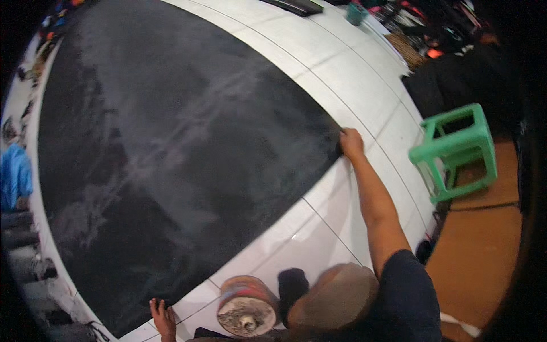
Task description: The person spreads a large black sheet on a tiled floor, uses a wooden stick to measure and mark a line, and then cuts the sheet with scissors. The person repeats this process to cut multiple sections from the material.
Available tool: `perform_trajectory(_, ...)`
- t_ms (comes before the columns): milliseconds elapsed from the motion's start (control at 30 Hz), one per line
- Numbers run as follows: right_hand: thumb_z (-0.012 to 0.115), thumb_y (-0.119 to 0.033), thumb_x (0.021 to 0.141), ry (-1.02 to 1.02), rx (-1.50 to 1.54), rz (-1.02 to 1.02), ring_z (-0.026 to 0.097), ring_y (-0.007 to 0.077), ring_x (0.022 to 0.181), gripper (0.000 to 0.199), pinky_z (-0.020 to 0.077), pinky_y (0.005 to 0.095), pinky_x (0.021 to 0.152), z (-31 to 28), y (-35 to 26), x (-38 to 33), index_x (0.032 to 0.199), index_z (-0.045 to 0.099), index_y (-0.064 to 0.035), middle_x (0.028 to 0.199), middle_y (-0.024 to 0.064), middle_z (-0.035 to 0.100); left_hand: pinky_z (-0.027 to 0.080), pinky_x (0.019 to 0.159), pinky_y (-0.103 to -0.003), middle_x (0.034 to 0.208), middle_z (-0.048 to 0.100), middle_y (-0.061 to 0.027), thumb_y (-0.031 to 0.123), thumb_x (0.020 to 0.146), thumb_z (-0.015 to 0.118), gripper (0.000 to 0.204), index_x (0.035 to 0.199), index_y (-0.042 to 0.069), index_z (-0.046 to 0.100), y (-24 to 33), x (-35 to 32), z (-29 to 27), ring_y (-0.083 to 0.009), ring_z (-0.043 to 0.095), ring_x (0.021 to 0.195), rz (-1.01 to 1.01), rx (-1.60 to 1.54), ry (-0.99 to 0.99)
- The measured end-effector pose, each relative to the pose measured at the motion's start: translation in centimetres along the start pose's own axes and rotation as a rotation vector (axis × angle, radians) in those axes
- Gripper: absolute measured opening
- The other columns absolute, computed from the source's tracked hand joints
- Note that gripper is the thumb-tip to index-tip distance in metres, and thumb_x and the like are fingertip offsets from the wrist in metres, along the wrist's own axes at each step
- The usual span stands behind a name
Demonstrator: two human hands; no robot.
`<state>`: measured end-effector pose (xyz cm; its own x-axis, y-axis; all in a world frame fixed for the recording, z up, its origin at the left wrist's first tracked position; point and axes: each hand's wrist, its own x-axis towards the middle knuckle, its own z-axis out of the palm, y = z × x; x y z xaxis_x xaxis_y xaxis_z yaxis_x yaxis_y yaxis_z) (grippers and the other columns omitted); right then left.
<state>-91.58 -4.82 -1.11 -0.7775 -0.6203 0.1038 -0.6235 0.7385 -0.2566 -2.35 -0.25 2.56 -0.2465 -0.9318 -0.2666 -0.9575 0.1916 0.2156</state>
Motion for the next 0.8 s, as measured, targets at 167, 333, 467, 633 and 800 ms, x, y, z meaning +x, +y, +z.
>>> perform_trajectory(167, 0.063, -0.030, 0.089, -0.049, -0.103, 0.002, 0.062, 0.0383, 0.103, 0.030, 0.0497, 0.0492, 0.088, -1.7, 1.2, 0.5, 0.109, 0.065, -0.0069, 0.107, 0.0196, 0.065, 0.035, 0.112, -0.051, 0.137, 0.048, -0.0274, 0.011, 0.084, 0.072, 0.040, 0.122, 0.004, 0.061, 0.2, 1.0, -0.1, -0.0470, 0.043, 0.132, 0.058, -0.034, 0.018)
perform_trajectory(333, 0.066, -0.037, 0.088, -0.237, -0.044, 0.189, 0.062, 0.0364, 0.108, 0.042, 0.0489, 0.0470, 0.093, -0.6, 1.5, 3.3, 0.113, 0.060, -0.0036, 0.111, 0.0203, 0.065, 0.037, 0.110, -0.051, 0.139, 0.048, -0.0269, 0.014, 0.084, 0.072, 0.037, 0.119, 0.004, 0.063, 0.9, 1.1, -1.3, -0.0476, 0.044, 0.131, 0.044, -0.020, 0.020)
perform_trajectory(467, 0.070, -0.038, 0.085, -0.334, -0.015, 0.227, 0.063, 0.0356, 0.107, 0.042, 0.0499, 0.0443, 0.091, 0.2, 3.6, 4.3, 0.109, 0.062, -0.0041, 0.109, 0.0205, 0.066, 0.037, 0.110, -0.051, 0.139, 0.048, -0.0268, 0.014, 0.084, 0.072, 0.038, 0.120, 0.005, 0.063, 0.6, 0.5, -1.3, -0.0473, 0.044, 0.131, 0.037, -0.015, 0.008)
perform_trajectory(633, 0.074, -0.030, 0.082, -0.376, 0.132, 0.180, 0.067, 0.0333, 0.099, 0.037, 0.0527, 0.0411, 0.085, -0.6, 1.7, 4.0, 0.106, 0.061, -0.0040, 0.104, 0.0201, 0.069, 0.037, 0.111, -0.050, 0.139, 0.048, -0.0270, 0.013, 0.084, 0.072, 0.038, 0.120, 0.005, 0.063, 0.8, 0.2, -1.9, -0.0470, 0.044, 0.131, 0.028, 0.015, -0.001)
perform_trajectory(800, 0.070, -0.023, 0.085, -0.102, 0.124, -0.059, 0.070, 0.0306, 0.093, 0.030, 0.0535, 0.0384, 0.085, -0.7, 2.1, 2.5, 0.106, 0.069, -0.0019, 0.099, 0.0177, 0.072, 0.036, 0.111, -0.049, 0.139, 0.047, -0.0285, 0.011, 0.085, 0.070, 0.037, 0.120, 0.003, 0.062, 0.9, 0.4, -1.1, -0.0477, 0.042, 0.132, 0.013, -0.007, 0.001)
